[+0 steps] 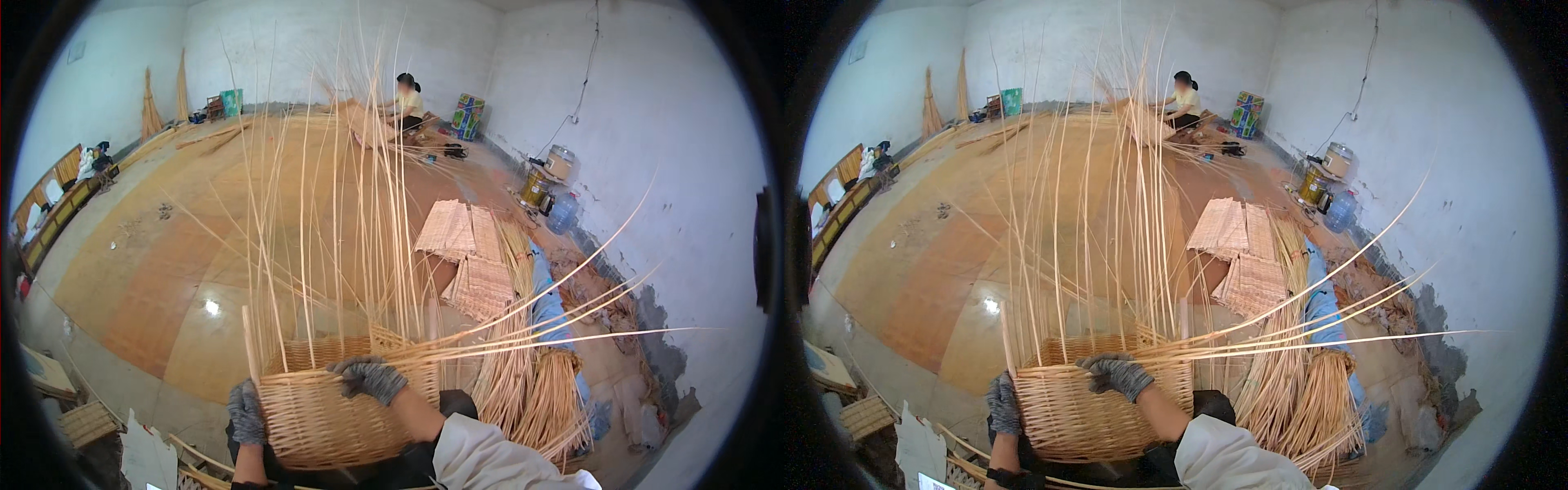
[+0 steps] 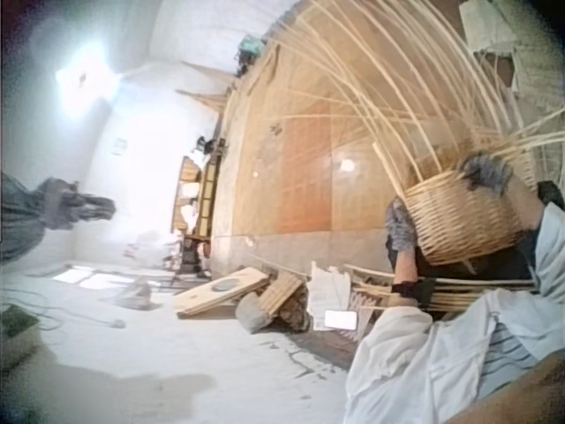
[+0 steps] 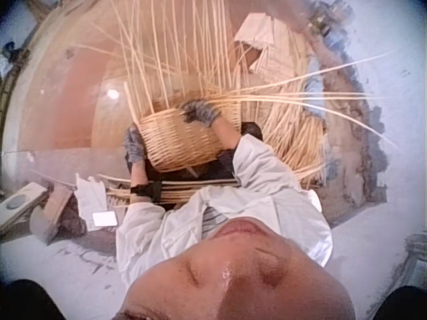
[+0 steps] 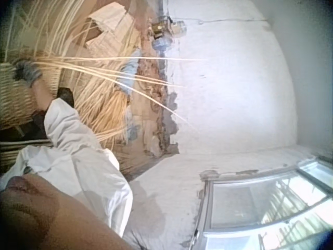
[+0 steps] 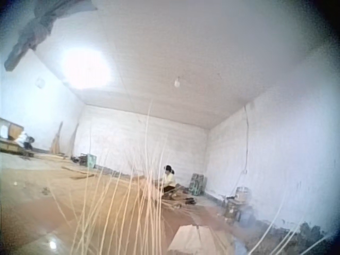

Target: Weaving a rectangular wicker basket using long wooden strips.

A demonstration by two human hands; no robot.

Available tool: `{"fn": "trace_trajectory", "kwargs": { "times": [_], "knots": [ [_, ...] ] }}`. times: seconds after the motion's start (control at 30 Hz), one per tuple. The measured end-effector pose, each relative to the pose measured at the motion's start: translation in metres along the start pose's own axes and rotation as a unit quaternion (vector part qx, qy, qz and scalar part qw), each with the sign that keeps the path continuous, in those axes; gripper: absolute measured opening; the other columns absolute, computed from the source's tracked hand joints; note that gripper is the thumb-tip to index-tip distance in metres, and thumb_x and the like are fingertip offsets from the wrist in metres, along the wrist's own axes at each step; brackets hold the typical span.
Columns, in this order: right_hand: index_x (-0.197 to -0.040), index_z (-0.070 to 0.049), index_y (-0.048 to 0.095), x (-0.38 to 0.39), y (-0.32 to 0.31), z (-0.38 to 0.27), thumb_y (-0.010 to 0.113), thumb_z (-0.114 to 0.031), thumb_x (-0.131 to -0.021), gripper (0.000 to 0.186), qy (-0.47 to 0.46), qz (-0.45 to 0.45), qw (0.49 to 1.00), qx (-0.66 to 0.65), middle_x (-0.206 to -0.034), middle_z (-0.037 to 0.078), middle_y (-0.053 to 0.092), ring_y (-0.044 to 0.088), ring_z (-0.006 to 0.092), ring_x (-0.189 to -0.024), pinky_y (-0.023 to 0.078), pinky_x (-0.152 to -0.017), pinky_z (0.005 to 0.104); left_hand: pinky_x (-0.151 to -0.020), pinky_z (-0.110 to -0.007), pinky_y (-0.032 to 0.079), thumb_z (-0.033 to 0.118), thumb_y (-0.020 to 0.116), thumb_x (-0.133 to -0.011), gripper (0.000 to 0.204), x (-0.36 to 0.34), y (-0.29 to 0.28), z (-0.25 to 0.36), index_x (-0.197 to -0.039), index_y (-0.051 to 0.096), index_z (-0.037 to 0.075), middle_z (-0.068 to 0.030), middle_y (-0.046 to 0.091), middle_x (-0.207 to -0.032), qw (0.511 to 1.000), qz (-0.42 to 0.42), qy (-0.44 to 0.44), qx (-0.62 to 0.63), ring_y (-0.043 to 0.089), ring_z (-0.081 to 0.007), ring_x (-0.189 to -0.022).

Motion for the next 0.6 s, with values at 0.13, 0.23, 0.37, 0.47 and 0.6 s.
{"fn": "trace_trajectory", "kwargs": {
  "times": [0.13, 0.23, 0.37, 0.47, 0.6],
  "knots": [
    [-0.091, 0.002, 0.061, -0.001, -0.001, 0.001, 0.061, -0.006, -0.075, 0.018, 0.012, 0.003, 1.000, -0.006, -0.111, 0.016, 0.055, 0.062, 0.0246, -0.067, 0.054, -0.059, 0.0354, -0.074, -0.031, 0.042, 0.022, 0.051, -0.085, 0.028, 0.000, 0.000, -0.004, -0.091, 0.055, -0.005, -0.0111, 0.055, -0.085, 1.000, 0.011, -0.017, 0.006, 0.051, -0.0187, -0.080],
    [-0.090, 0.002, 0.061, -0.001, 0.000, 0.001, 0.061, -0.005, -0.075, 0.017, 0.010, -0.015, 1.000, -0.018, -0.110, 0.016, 0.055, 0.062, 0.0249, -0.066, 0.054, -0.060, 0.0356, -0.077, -0.032, 0.042, 0.020, 0.059, -0.080, 0.031, 0.001, 0.002, -0.003, -0.096, 0.054, -0.006, -0.0118, 0.053, -0.091, 1.000, -0.019, -0.006, -0.013, 0.052, -0.0213, -0.084],
    [-0.090, 0.003, 0.061, -0.001, 0.000, 0.000, 0.061, -0.005, -0.075, 0.017, 0.002, -0.009, 1.000, -0.015, -0.111, 0.016, 0.054, 0.062, 0.0249, -0.064, 0.054, -0.060, 0.0350, -0.077, -0.031, 0.043, 0.021, 0.059, -0.080, 0.031, 0.002, 0.002, 0.000, -0.096, 0.055, -0.006, -0.0116, 0.054, -0.090, 1.000, -0.002, -0.009, -0.006, 0.053, -0.0204, -0.084],
    [-0.091, 0.003, 0.060, 0.000, 0.000, 0.000, 0.061, -0.005, -0.075, 0.018, 0.002, -0.011, 1.000, -0.018, -0.111, 0.016, 0.054, 0.062, 0.0249, -0.064, 0.054, -0.059, 0.0349, -0.076, -0.030, 0.043, 0.020, 0.060, -0.080, 0.030, 0.001, 0.003, 0.004, -0.095, 0.055, -0.005, -0.0110, 0.055, -0.091, 1.000, -0.007, -0.019, 0.011, 0.053, -0.0191, -0.084],
    [-0.091, 0.003, 0.060, 0.000, -0.002, 0.002, 0.061, -0.005, -0.075, 0.018, 0.010, 0.007, 1.000, -0.021, -0.110, 0.016, 0.055, 0.062, 0.0250, -0.066, 0.054, -0.058, 0.0344, -0.074, -0.029, 0.044, 0.018, 0.060, -0.080, 0.027, 0.002, 0.005, 0.012, -0.095, 0.055, -0.004, -0.0099, 0.057, -0.088, 1.000, -0.002, -0.015, 0.007, 0.054, -0.0173, -0.080]
  ]
}}
Point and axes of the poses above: each hand's wrist, its own x-axis away from the middle knuckle, its own y-axis out of the palm, z = x × y, the point moved 2 cm from there along -x, towards the middle knuckle
